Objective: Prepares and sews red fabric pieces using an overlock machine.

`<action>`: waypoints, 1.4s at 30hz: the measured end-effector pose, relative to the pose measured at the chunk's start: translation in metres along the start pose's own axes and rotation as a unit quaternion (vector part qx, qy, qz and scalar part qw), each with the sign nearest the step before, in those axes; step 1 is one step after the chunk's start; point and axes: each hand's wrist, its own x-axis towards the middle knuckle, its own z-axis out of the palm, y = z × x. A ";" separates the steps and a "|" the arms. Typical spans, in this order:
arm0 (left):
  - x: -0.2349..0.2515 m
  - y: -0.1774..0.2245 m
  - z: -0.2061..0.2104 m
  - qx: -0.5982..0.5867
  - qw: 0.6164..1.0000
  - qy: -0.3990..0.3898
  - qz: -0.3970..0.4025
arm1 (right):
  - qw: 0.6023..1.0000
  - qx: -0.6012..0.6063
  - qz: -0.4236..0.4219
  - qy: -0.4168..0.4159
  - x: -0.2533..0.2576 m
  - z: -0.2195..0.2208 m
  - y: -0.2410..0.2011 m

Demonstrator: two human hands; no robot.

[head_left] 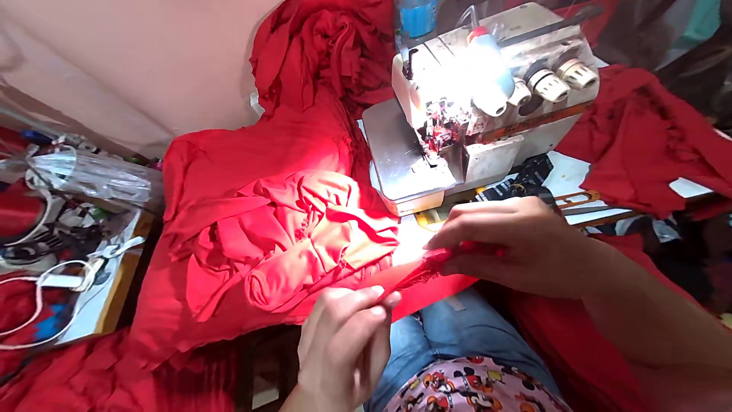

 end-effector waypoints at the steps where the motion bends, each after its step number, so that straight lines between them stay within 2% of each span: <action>1: 0.001 0.001 -0.001 0.053 0.998 -0.010 0.012 | 0.999 -0.022 -0.012 -0.023 0.000 0.001 0.004; 3: 0.003 -0.004 0.002 0.134 0.990 -0.042 -0.003 | 0.999 0.002 -0.005 -0.048 0.000 0.008 0.016; 5: 0.000 -0.018 0.006 0.129 0.983 -0.100 -0.080 | 0.986 0.148 0.065 -0.032 -0.002 0.022 0.026; 7: -0.004 -0.032 0.008 0.011 0.968 -0.164 -0.189 | 0.920 0.322 0.217 0.051 -0.008 0.049 0.023; 9: -0.006 -0.037 0.009 -0.184 0.913 -0.202 -0.303 | 0.840 0.400 0.322 0.176 -0.011 0.078 0.014; 10: -0.006 -0.036 0.010 -0.270 0.871 -0.204 -0.356 | 0.826 0.401 0.325 0.229 -0.011 0.090 0.011; 11: -0.007 -0.034 0.012 -0.330 0.834 -0.191 -0.400 | 0.835 0.382 0.297 0.262 -0.011 0.098 0.011; 12: -0.009 -0.031 0.014 -0.359 0.815 -0.172 -0.421 | 0.862 0.345 0.252 0.271 -0.012 0.102 0.013; 13: -0.011 -0.029 0.014 -0.366 0.816 -0.153 -0.421 | 0.899 0.289 0.202 0.260 -0.013 0.103 0.015; 14: -0.013 -0.027 0.013 -0.350 0.833 -0.138 -0.406 | 0.929 0.234 0.157 0.240 -0.013 0.100 0.018; 16: -0.014 -0.026 0.005 -0.279 0.885 -0.133 -0.348 | 0.964 0.168 0.097 0.184 -0.013 0.092 0.020; 19: -0.009 -0.025 -0.005 -0.150 0.945 -0.159 -0.242 | 0.976 0.157 0.073 0.132 -0.009 0.078 0.015; 23: -0.008 -0.022 -0.013 -0.028 0.974 -0.158 -0.158 | 0.979 0.161 0.060 0.113 -0.005 0.073 0.009; 28: -0.013 -0.023 -0.026 0.008 0.984 -0.139 -0.114 | 0.978 0.186 0.049 0.084 0.003 0.073 0.005; 33: -0.030 -0.023 -0.039 0.039 0.987 -0.108 -0.112 | 0.974 0.220 0.028 0.053 0.013 0.084 0.006; 36: -0.043 -0.028 -0.050 0.039 0.983 -0.088 -0.154 | 0.979 0.202 0.035 0.011 0.028 0.097 0.014; 39: -0.046 -0.054 -0.056 0.089 0.974 -0.057 -0.199 | 0.983 0.155 0.079 -0.053 0.059 0.114 0.032; 42: -0.038 -0.094 -0.058 0.173 0.950 -0.094 -0.243 | 0.978 0.084 0.139 -0.129 0.100 0.133 0.055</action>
